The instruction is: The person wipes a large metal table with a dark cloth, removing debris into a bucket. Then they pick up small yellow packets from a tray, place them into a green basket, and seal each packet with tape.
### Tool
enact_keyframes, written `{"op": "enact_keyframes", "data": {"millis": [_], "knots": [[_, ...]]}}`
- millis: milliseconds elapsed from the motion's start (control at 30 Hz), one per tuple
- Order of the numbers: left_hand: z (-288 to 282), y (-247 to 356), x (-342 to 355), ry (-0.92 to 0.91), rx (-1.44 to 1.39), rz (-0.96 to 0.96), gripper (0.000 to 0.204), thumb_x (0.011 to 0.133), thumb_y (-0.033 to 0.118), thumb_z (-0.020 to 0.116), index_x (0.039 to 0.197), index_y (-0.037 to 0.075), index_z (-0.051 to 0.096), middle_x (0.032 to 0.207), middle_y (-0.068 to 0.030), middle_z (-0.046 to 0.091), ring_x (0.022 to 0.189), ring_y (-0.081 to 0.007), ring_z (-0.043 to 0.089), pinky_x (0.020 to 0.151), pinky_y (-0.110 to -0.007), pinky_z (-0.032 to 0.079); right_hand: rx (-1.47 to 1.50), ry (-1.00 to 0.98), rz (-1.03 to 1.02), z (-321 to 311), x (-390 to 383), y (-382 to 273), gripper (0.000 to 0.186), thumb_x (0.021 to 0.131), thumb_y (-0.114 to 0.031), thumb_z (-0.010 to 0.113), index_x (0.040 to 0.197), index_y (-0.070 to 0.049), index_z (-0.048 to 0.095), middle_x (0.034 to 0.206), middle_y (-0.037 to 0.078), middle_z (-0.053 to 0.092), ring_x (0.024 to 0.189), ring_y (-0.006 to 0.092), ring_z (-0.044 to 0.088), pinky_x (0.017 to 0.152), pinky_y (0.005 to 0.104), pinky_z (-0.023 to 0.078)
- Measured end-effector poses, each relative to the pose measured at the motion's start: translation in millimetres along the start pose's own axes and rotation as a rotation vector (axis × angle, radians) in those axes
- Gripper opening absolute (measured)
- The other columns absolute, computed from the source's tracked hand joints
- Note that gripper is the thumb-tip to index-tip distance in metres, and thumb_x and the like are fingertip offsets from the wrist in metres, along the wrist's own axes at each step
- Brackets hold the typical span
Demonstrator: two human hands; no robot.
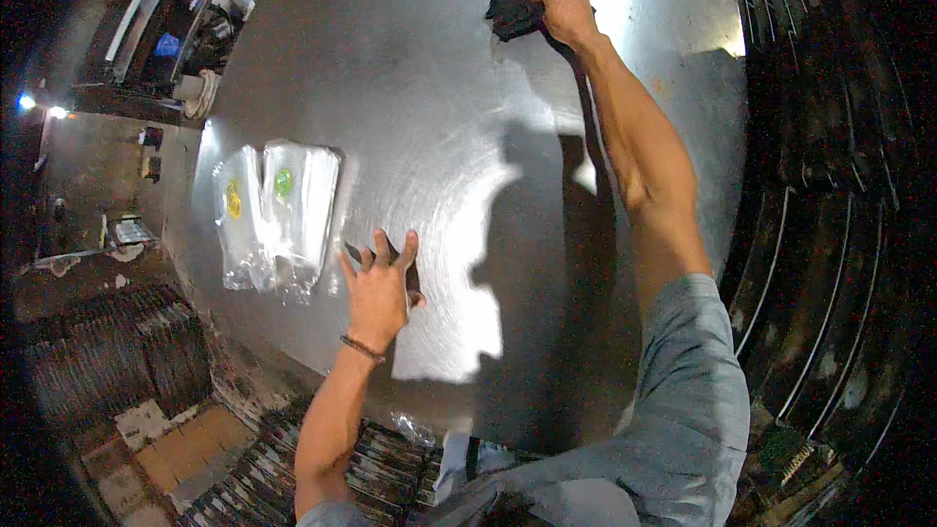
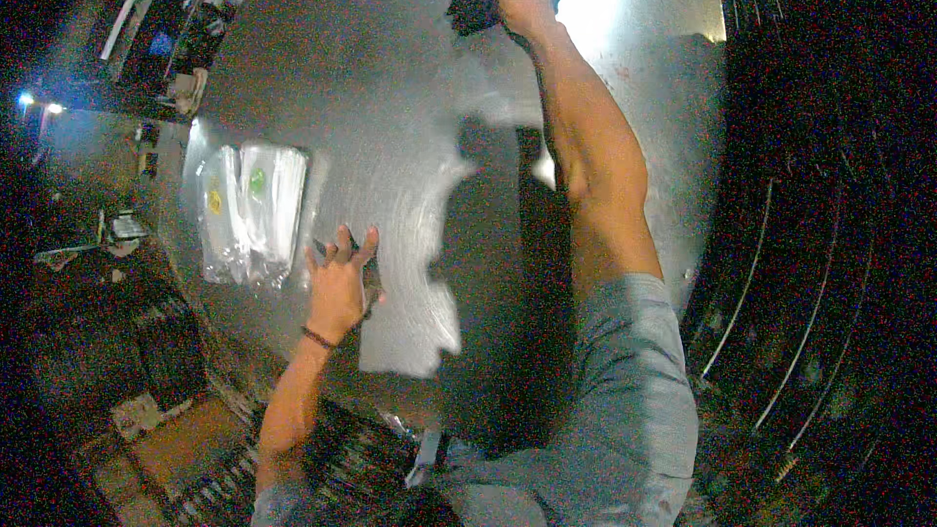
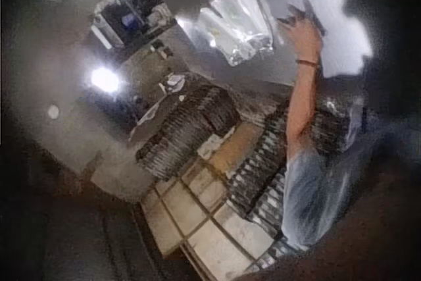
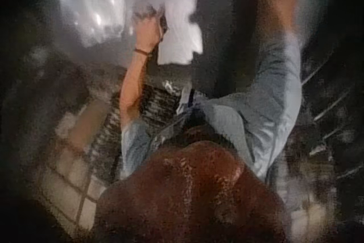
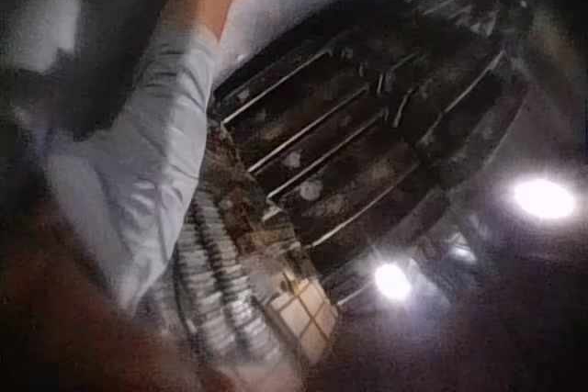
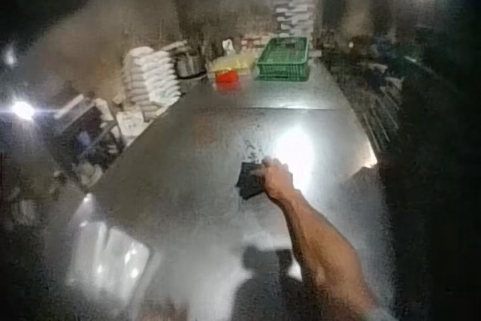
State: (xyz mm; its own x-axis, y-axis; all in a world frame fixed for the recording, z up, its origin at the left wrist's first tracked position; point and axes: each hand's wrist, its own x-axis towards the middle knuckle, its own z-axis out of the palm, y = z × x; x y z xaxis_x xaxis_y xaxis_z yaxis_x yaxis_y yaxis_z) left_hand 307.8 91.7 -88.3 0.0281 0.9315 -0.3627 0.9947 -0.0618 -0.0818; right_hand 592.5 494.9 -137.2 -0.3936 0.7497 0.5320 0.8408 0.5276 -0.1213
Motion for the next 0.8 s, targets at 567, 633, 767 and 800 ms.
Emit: {"op": "enact_keyframes", "data": {"millis": [567, 633, 767, 800], "knots": [[-13, -7, 4, -0.145, 0.011, 0.145, 0.104, 0.071, 0.037, 0.083, 0.155, 0.012, 0.028, 0.147, -0.0386, 0.034, 0.127, -0.0541, 0.046, 0.116, -0.066, 0.014, 0.269, -0.315, -0.073, -208, -380, -71, 0.03, 0.07, -0.019, 0.07, 0.098, -0.032, 0.074, 0.1, 0.002, 0.059, 0.103, 0.0282, 0.055, 0.087, 0.0484, 0.039], [-3, -12, 3, -0.156, -0.029, 0.14, 0.103, 0.07, 0.035, 0.083, 0.154, 0.011, 0.029, 0.146, -0.0394, 0.034, 0.126, -0.0557, 0.046, 0.116, -0.065, 0.015, 0.268, -0.276, -0.152, -144, -273, -26, 0.021, 0.071, -0.017, 0.072, 0.088, -0.029, 0.073, 0.089, 0.002, 0.057, 0.09, 0.0274, 0.054, 0.076, 0.0446, 0.036], [4, -17, 8, -0.191, -0.051, 0.137, 0.106, 0.068, 0.035, 0.084, 0.155, 0.011, 0.027, 0.146, -0.0413, 0.031, 0.127, -0.0575, 0.044, 0.115, -0.067, 0.013, 0.192, -0.231, -0.107, -12, -65, 62, 0.031, 0.083, -0.006, 0.06, 0.105, -0.02, 0.075, 0.102, 0.009, 0.064, 0.102, 0.0292, 0.059, 0.082, 0.049, 0.043], [5, -17, 8, -0.183, -0.072, 0.165, 0.106, 0.068, 0.035, 0.084, 0.155, 0.011, 0.027, 0.146, -0.0415, 0.03, 0.127, -0.0581, 0.044, 0.114, -0.068, 0.012, 0.041, -0.188, 0.003, 4, -20, 75, 0.039, 0.082, -0.002, 0.058, 0.111, -0.022, 0.074, 0.109, 0.006, 0.065, 0.108, 0.0285, 0.059, 0.083, 0.0456, 0.045]]}}
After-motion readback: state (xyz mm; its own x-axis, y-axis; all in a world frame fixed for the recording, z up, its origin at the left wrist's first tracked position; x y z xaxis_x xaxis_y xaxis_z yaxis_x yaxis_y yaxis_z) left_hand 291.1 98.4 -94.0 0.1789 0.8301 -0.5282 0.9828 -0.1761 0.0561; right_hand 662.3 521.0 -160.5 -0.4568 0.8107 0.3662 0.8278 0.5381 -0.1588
